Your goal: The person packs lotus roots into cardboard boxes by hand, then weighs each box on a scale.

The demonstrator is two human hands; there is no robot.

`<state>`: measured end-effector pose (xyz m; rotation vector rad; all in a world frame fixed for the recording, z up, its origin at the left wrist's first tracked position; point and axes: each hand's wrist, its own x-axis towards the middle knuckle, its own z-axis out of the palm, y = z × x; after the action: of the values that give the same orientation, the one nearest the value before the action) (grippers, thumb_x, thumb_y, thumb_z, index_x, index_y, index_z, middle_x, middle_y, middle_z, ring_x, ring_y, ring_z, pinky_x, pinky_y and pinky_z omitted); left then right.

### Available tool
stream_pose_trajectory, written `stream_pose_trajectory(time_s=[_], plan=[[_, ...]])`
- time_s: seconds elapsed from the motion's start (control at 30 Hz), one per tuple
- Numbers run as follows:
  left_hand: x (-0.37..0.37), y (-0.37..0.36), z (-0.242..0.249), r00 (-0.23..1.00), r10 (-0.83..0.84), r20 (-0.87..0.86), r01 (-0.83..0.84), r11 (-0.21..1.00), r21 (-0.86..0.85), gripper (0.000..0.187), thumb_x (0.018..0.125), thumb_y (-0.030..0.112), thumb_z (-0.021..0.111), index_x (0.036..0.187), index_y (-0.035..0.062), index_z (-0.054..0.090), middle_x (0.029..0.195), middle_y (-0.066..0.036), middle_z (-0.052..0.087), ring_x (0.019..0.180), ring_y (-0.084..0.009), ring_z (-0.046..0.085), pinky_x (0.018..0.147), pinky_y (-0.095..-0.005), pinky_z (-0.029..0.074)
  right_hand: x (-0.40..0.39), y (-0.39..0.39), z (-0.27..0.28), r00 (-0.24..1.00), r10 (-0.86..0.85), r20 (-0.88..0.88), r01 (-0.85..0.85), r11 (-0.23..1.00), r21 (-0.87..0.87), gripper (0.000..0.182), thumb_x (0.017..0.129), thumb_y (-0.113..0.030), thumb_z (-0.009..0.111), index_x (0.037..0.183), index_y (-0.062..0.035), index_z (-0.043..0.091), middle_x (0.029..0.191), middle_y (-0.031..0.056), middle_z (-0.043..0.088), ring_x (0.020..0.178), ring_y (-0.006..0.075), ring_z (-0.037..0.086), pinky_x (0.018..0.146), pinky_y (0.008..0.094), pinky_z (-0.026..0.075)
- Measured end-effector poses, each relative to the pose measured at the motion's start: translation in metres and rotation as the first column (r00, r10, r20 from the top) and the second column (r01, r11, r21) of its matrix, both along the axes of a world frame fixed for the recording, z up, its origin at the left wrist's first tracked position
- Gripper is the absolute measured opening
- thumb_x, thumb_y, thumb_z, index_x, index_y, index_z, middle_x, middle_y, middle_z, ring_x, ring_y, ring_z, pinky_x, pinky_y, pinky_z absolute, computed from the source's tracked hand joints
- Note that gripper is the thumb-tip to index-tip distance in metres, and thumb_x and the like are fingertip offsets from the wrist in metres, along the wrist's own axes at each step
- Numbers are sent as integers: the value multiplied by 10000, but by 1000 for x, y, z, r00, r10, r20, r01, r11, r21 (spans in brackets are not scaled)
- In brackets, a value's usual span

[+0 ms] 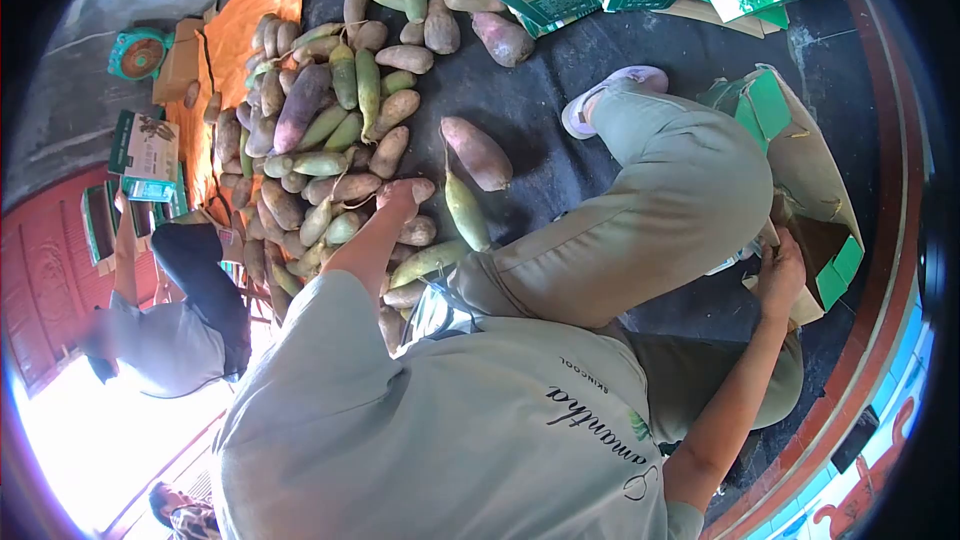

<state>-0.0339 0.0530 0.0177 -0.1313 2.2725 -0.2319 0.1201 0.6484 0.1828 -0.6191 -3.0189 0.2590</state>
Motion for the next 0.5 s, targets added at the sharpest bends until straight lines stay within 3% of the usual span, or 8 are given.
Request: stream_pose_trajectory(time_s=[0.13, 0.23, 0.33, 0.43, 0.5], plan=[[-3, -13, -34, 975, -157, 160, 170, 983, -67, 643, 778, 144, 602, 1379, 168, 373, 1463, -93, 311, 1357, -291, 294, 1062, -430, 335, -1, -3, 2, 1000, 2, 5, -2, 1000, -10, 298, 744, -42, 666, 1033, -80, 604, 920, 151, 622, 873, 343, 602, 757, 415, 475], [0, -15, -48, 978, -165, 131, 172, 984, -46, 695, 785, 115, 586, 1412, 185, 295, 1510, -62, 214, 1394, -286, 205, 1083, -486, 282, 0, -4, 2, 1000, 5, 18, -5, 1000, -2, 299, 743, -37, 665, 1032, -78, 603, 918, 148, 621, 871, 345, 601, 761, 415, 476], [-3, -4, -42, 972, -187, 142, 199, 977, -72, 618, 828, 70, 548, 1395, 201, 341, 1488, -33, 271, 1389, -253, 226, 1082, -516, 266, 3, 2, -3, 1000, 12, 27, -12, 1000, 0, 304, 742, -28, 664, 1036, -77, 602, 918, 147, 621, 871, 343, 602, 763, 417, 477], [-2, -4, -52, 975, -168, 143, 180, 981, -76, 630, 835, 71, 538, 1409, 217, 324, 1510, -22, 234, 1399, -252, 206, 1092, -533, 228, 4, 1, -3, 999, 11, 36, -11, 1000, 4, 304, 741, -21, 664, 1034, -76, 604, 914, 144, 622, 868, 337, 605, 761, 418, 478], [-1, 0, -57, 976, -183, 122, 194, 977, -89, 521, 862, 137, 531, 1358, 209, 392, 1444, -27, 319, 1349, -239, 282, 1077, -537, 238, 2, 1, 0, 999, 14, 33, -14, 1000, -1, 301, 740, -19, 665, 1030, -76, 607, 914, 141, 623, 867, 332, 607, 760, 416, 479]])
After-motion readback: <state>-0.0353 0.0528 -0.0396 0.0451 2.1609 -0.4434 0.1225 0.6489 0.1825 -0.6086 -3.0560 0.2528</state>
